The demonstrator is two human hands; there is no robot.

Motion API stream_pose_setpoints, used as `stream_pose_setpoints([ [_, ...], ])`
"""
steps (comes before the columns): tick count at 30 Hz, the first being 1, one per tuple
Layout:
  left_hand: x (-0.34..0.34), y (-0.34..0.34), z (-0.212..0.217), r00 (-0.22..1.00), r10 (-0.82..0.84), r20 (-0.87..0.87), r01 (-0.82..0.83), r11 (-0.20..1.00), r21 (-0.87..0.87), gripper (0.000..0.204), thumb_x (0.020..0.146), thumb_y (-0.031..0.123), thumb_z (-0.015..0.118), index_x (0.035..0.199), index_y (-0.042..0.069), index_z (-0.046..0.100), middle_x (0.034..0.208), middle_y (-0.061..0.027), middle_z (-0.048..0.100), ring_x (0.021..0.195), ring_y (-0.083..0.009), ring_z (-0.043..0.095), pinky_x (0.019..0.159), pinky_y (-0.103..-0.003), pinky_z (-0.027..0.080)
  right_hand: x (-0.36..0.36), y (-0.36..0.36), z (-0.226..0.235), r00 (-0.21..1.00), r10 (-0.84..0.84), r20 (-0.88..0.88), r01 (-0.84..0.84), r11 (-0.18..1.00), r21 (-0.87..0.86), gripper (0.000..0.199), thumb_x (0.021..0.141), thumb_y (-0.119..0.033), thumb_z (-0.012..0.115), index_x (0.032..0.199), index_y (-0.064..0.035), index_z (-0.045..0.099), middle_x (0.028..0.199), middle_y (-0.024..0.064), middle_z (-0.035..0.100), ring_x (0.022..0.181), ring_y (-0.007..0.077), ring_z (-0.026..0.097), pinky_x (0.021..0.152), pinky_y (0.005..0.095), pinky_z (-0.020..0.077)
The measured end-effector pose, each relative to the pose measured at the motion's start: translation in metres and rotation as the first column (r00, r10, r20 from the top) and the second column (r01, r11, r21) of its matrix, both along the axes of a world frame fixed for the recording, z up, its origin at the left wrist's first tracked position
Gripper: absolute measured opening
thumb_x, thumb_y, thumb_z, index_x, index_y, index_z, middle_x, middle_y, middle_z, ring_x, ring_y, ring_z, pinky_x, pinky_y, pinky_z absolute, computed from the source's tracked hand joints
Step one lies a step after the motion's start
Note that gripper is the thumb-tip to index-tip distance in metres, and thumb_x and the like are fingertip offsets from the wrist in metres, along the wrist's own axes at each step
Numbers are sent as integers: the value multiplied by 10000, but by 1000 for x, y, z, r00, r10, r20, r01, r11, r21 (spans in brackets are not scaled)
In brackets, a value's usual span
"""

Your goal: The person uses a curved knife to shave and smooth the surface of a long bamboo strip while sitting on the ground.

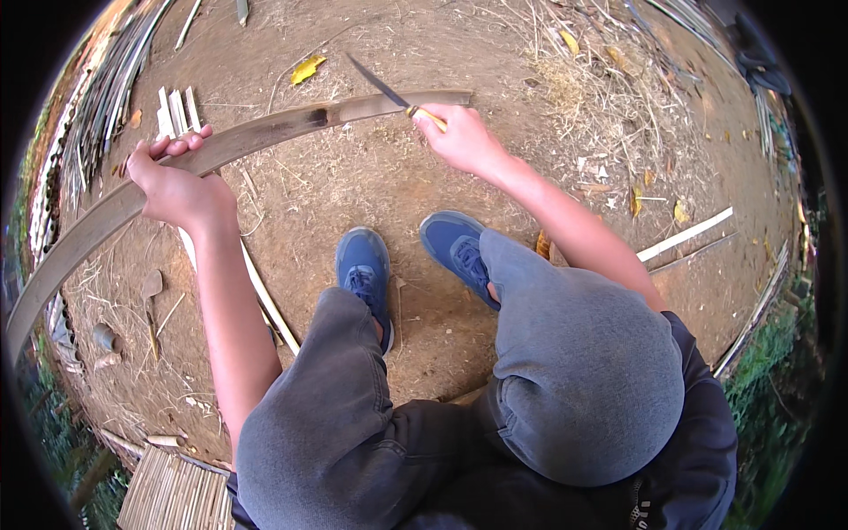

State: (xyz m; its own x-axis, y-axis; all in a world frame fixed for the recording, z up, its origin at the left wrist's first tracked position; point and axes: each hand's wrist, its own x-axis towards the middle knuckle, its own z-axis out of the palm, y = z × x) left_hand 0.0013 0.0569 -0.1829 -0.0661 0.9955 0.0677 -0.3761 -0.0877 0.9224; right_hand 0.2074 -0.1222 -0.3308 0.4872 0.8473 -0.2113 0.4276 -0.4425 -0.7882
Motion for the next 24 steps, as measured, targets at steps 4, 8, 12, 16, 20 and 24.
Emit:
stream_pose_setpoints([
  [4, 1, -1, -1, 1000, 12, 8, -12, 1000, -6, 197, 941, 205, 404, 785, 85, 393, 641, -30, 406, 593, -181, 434, 852, -505, 487, 3, 3, 28, 998, 10, 61, -4, 996, -93, 324, 996, -303, 471, 984, -60, 686, 736, 128, 669, 684, 240, 649, 689, 430, 511],
  [8, 1, -6, 5, 1000, -28, 0, 28, 999, 33, 194, 930, 212, 406, 777, 93, 395, 623, -26, 403, 583, -180, 428, 833, -493, 469, -25, 3, 89, 987, 133, 90, -112, 972, -207, 333, 994, -303, 463, 1158, -110, 680, 854, 172, 707, 812, 311, 689, 790, 449, 535],
  [12, 4, -6, 3, 1000, -14, -6, 14, 999, 35, 197, 923, 212, 413, 765, 96, 396, 608, -22, 396, 580, -181, 427, 823, -489, 461, 7, 3, 43, 978, 22, 209, 17, 983, -185, 310, 993, -297, 462, 1095, -99, 677, 806, 164, 695, 732, 308, 682, 727, 451, 540],
  [16, 0, -8, 5, 997, -80, 8, 79, 994, 73, 202, 914, 214, 425, 746, 103, 408, 598, -20, 400, 575, -182, 428, 803, -490, 454, -26, -7, 80, 988, 120, 92, -111, 988, -104, 322, 996, -283, 443, 1067, -69, 672, 754, 136, 686, 677, 273, 676, 686, 432, 549],
  [20, 1, -6, 3, 995, -97, 21, 95, 992, 77, 208, 916, 217, 426, 741, 106, 418, 591, -20, 407, 575, -182, 437, 796, -485, 452, -6, -4, 53, 984, 51, 168, -13, 975, -220, 305, 997, -287, 444, 1070, -108, 679, 753, 136, 686, 673, 256, 681, 678, 433, 554],
  [24, 2, -8, 3, 995, -99, -8, 99, 990, 100, 220, 931, 215, 425, 740, 106, 420, 590, -20, 413, 573, -181, 447, 790, -474, 456, -17, -16, 76, 986, 98, 132, -73, 980, -184, 342, 986, -331, 491, 1174, -93, 650, 757, 171, 685, 649, 295, 674, 643, 433, 528],
])
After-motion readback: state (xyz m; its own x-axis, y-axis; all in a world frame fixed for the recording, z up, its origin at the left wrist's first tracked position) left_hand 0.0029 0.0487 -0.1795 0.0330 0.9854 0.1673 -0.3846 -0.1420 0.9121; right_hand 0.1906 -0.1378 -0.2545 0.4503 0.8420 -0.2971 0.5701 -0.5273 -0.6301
